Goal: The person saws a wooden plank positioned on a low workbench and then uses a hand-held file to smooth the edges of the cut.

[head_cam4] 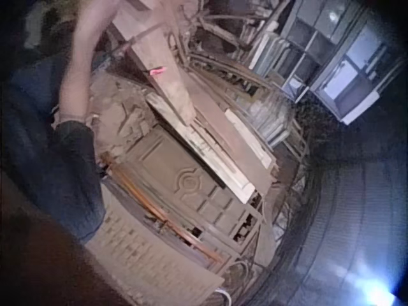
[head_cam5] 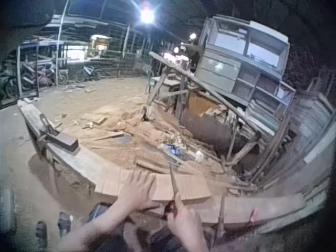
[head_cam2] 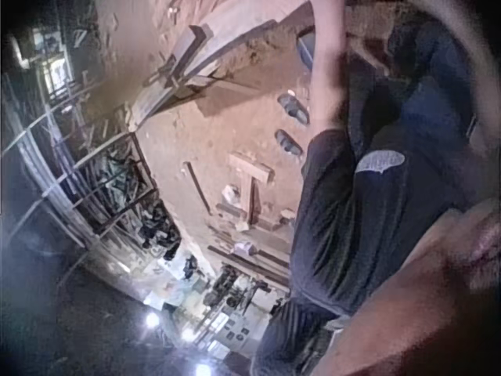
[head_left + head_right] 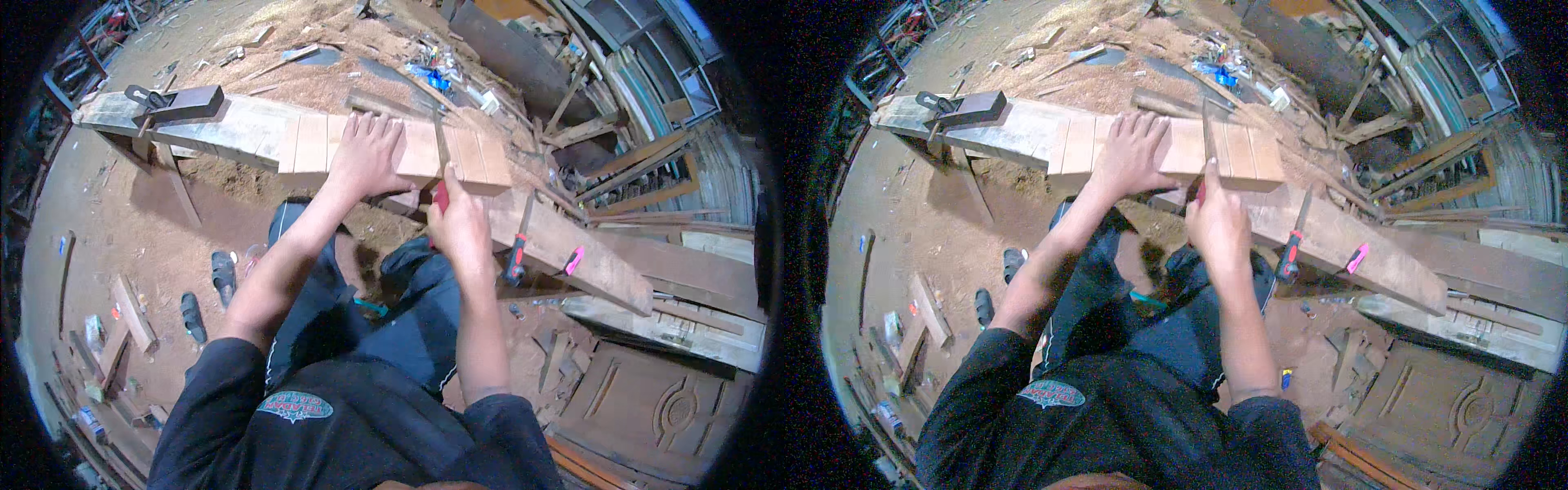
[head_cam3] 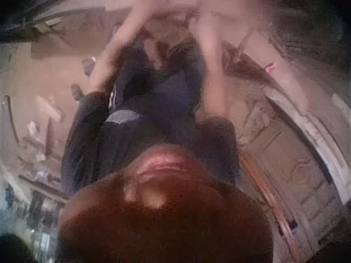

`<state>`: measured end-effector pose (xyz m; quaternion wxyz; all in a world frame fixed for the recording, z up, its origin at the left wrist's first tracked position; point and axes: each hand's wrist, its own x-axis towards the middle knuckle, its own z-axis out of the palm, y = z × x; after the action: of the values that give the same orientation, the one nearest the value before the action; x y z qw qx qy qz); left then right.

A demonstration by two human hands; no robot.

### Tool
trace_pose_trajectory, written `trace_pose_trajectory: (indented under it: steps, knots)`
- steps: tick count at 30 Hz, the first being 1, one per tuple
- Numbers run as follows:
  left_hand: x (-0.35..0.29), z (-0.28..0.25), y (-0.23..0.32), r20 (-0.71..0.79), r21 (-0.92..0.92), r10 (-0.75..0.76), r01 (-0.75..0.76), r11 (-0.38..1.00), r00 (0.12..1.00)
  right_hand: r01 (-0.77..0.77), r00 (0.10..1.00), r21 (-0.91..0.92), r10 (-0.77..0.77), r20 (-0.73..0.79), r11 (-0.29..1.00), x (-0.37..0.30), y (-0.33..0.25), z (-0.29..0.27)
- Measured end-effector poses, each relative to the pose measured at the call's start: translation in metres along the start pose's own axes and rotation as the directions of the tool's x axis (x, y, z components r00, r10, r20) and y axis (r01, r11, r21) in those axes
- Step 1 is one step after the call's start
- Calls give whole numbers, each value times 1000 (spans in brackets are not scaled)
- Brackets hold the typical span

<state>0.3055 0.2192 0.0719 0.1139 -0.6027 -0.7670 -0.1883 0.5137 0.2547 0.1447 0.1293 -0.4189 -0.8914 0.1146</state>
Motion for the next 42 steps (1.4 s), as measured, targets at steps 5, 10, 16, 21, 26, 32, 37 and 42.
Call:
trace_pose_trajectory:
  steps: [5, 10, 16, 21, 26, 32, 37, 42]
  knots:
    - [-6, -5, -8, 62, 57, -26, 22, 998, 998, -23, 998, 53, 21, 52, 998, -56, 2, -2]
    - [-5, -5, -6, 67, 67, -9, 5, 998, 998, -41, 999, 89, 39, 32, 995, -110, 0, -13]
    - [1, 1, -4, 55, 96, 22, -27, 995, 998, 48, 991, 10, -46, -124, 999, -22, 9, 13]
    - [-5, 8, -13, 15, 164, 35, -37, 986, 999, -23, 1000, 52, 23, -4, 998, -42, 0, 6]
    - [-4, 6, -11, -7, 191, 63, -60, 980, 998, -52, 997, 184, 61, -45, 982, -111, 3, -6]
    - [-2, 8, -9, -13, 208, 95, -91, 974, 995, -24, 994, 73, 31, -102, 997, -29, -6, 13]
    - [-3, 10, -12, -31, 160, 52, -46, 986, 998, -22, 997, 88, 28, -67, 996, -14, -5, 6]
    - [-6, 4, -8, -9, 120, 20, -19, 993, 1000, -77, 997, 181, 73, 30, 980, -88, 3, -16]
